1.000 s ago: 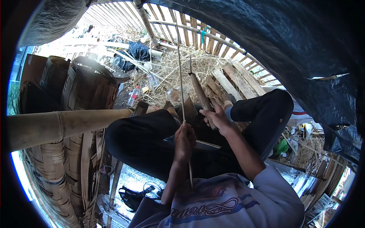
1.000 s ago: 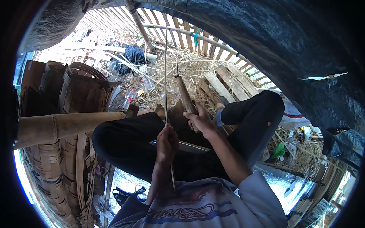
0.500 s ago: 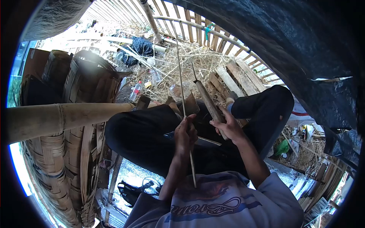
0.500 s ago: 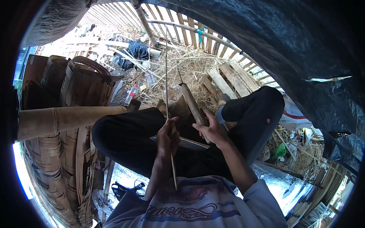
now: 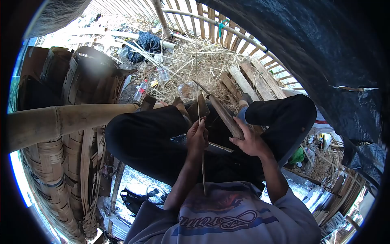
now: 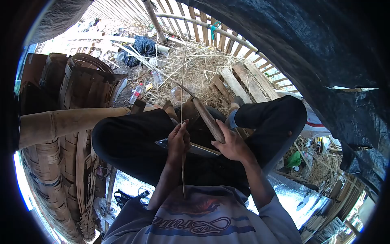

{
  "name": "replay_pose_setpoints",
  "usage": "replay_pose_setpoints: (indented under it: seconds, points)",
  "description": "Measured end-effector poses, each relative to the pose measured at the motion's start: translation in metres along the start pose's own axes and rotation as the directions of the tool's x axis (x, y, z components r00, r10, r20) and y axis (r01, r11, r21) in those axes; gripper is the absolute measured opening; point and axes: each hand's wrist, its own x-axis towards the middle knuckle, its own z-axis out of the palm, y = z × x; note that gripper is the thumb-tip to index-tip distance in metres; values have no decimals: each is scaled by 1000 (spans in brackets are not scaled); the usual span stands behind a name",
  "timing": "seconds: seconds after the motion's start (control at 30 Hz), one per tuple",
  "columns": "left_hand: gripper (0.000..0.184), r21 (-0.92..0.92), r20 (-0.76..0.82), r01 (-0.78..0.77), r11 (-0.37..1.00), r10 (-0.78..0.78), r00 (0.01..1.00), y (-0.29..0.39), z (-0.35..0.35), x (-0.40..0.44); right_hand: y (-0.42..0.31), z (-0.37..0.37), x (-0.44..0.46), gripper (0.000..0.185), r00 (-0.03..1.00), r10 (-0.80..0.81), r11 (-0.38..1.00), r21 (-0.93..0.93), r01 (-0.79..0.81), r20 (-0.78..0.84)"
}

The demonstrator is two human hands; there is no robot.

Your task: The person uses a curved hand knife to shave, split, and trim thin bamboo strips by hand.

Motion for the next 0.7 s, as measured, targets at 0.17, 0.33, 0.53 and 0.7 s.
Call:
replay_pose_setpoints:
  seconds: [0.17, 0.33, 0.53, 0.7]
  points:
    - [29, 108, -80, -107, 988, 115, 990, -22, -2, 14, -19, -22, -9, 72, 957, 94, 994, 34, -107, 275]
    - [39, 276, -27, -214, 937, 230, 973, -27, -3, 15, -26, -34, -2, 70, 943, 151, 986, 18, -163, 297]
    - [44, 622, -15, -193, 759, 258, 966, -31, -1, 8, 6, -25, 30, 65, 952, 217, 975, 5, -224, 217]
    - [44, 627, -33, -162, 762, 234, 972, -24, 3, 0, -6, -34, 60, 62, 896, 345, 931, 22, -365, 280]
